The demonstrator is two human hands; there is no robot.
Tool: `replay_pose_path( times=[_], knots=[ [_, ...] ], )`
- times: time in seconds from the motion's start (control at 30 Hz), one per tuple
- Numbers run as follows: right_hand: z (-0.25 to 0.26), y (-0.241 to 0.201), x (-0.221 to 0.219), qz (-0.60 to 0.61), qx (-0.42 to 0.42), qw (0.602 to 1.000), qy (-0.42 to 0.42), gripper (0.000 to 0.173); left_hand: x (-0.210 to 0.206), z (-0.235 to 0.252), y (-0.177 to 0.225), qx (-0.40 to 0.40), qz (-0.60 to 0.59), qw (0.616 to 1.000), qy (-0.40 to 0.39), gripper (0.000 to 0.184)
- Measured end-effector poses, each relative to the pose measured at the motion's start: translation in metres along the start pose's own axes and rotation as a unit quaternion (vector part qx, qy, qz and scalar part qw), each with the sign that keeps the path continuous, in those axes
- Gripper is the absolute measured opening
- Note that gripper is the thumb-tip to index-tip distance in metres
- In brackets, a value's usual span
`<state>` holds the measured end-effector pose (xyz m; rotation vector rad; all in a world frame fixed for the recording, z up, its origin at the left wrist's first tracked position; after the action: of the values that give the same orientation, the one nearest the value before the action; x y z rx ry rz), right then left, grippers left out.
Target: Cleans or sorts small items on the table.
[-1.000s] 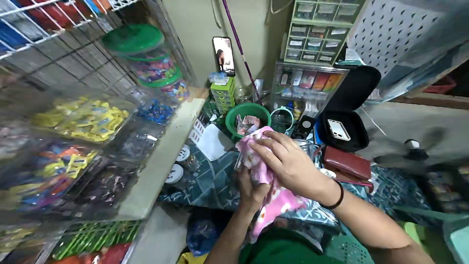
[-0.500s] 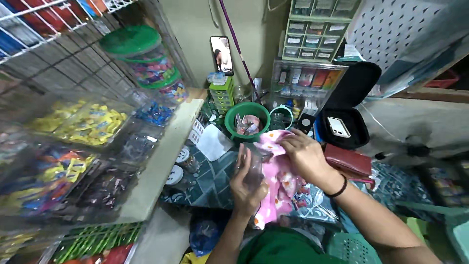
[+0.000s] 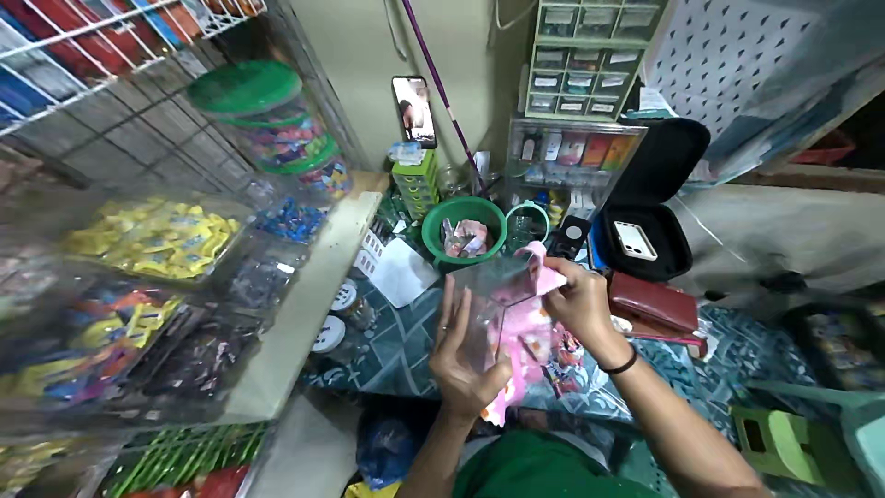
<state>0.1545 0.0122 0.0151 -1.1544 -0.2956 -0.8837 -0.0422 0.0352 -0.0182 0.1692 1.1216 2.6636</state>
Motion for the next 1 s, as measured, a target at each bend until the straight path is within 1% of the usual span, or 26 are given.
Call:
replay_pose_path(
  times=[0.03, 0.07, 0.1, 0.17, 0.23, 0.27, 0.33, 0.43, 0.5, 0.57, 0.6, 0.67, 0.7, 0.73, 0.77, 0.8, 0.87, 0.9, 0.93, 0.97, 1.0],
  knots=[
    [-0.009, 0.002, -0.008, 0.062, -0.054, 0.997, 0.003, 0.023, 0.002, 0.002, 0.001, -0.009, 0.010, 1.000, 0.008, 0.067],
    [-0.020, 0.001, -0.019, 0.104, -0.107, 0.989, -0.019, 0.022, 0.007, 0.006, 0.002, -0.013, 0.020, 1.000, 0.018, 0.067],
    [-0.033, 0.001, -0.032, 0.122, -0.135, 0.982, -0.044, 0.026, 0.013, 0.009, 0.004, -0.014, 0.029, 0.999, 0.032, 0.069],
    [-0.058, 0.002, -0.053, 0.115, -0.150, 0.978, -0.083, 0.029, 0.025, 0.016, 0.009, -0.007, 0.030, 0.997, 0.073, 0.073],
    [-0.065, 0.004, -0.057, 0.120, -0.156, 0.974, -0.111, 0.028, 0.026, 0.019, 0.011, 0.004, 0.013, 0.997, 0.070, 0.068],
    [-0.061, 0.006, -0.054, 0.133, -0.145, 0.974, -0.109, 0.026, 0.024, 0.019, 0.010, 0.007, 0.003, 0.998, 0.058, 0.065],
    [-0.044, 0.006, -0.042, 0.154, -0.097, 0.980, -0.076, 0.023, 0.020, 0.017, 0.009, 0.008, -0.010, 0.999, 0.034, 0.063],
    [-0.016, -0.011, -0.005, 0.179, -0.039, 0.982, -0.053, 0.020, 0.020, 0.013, 0.007, 0.000, -0.016, 1.000, 0.021, 0.065],
    [-0.003, -0.024, 0.020, 0.210, 0.014, 0.976, -0.061, 0.018, 0.017, 0.009, 0.008, 0.006, -0.030, 1.000, -0.001, 0.065],
    [0.001, -0.030, 0.034, 0.268, 0.046, 0.959, -0.081, 0.025, 0.010, 0.002, 0.008, 0.032, -0.074, 0.996, -0.041, 0.059],
    [0.001, -0.031, 0.035, 0.291, 0.062, 0.950, -0.090, 0.027, 0.006, -0.002, 0.007, 0.042, -0.090, 0.994, -0.042, 0.057],
    [-0.004, -0.032, 0.028, 0.307, 0.097, 0.942, -0.097, 0.029, 0.003, -0.008, 0.005, 0.031, -0.079, 0.996, -0.021, 0.054],
    [-0.008, -0.031, 0.021, 0.316, 0.087, 0.940, -0.091, 0.027, 0.004, -0.009, 0.004, 0.014, -0.064, 0.998, -0.010, 0.057],
    [-0.013, -0.030, 0.014, 0.323, 0.053, 0.941, -0.091, 0.026, 0.007, -0.008, 0.003, 0.001, -0.041, 0.999, -0.004, 0.062],
    [-0.019, -0.028, 0.006, 0.317, 0.013, 0.943, -0.102, 0.025, 0.010, -0.007, 0.003, -0.006, -0.020, 1.000, 0.006, 0.062],
    [-0.027, -0.027, -0.002, 0.302, -0.025, 0.945, -0.124, 0.027, 0.014, -0.003, 0.003, -0.008, -0.025, 0.999, 0.021, 0.059],
    [-0.041, -0.020, -0.019, 0.259, -0.113, 0.944, -0.173, 0.026, 0.024, 0.012, 0.006, -0.004, -0.091, 0.993, 0.076, 0.056],
    [-0.048, -0.016, -0.028, 0.252, -0.156, 0.935, -0.196, 0.028, 0.030, 0.018, 0.009, 0.003, -0.120, 0.989, 0.089, 0.057],
    [-0.055, -0.012, -0.035, 0.253, -0.183, 0.928, -0.203, 0.028, 0.033, 0.024, 0.013, 0.004, -0.128, 0.988, 0.083, 0.056],
    [-0.058, -0.010, -0.039, 0.260, -0.190, 0.927, -0.192, 0.028, 0.033, 0.028, 0.015, -0.003, -0.123, 0.990, 0.064, 0.055],
    [-0.057, -0.008, -0.037, 0.269, -0.179, 0.930, -0.177, 0.026, 0.031, 0.031, 0.017, -0.012, -0.123, 0.991, 0.052, 0.052]
  ],
)
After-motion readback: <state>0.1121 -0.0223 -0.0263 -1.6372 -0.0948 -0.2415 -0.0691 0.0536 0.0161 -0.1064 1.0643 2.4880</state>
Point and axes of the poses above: each hand's wrist, its own z-axis towards the middle knuckle, its own x-axis out of the back of the hand, y = z × x, the point moved 3 cm from there along z, towards the middle knuckle, and after that the axes turned 9 degrees about -y, right-handed, at the moved point
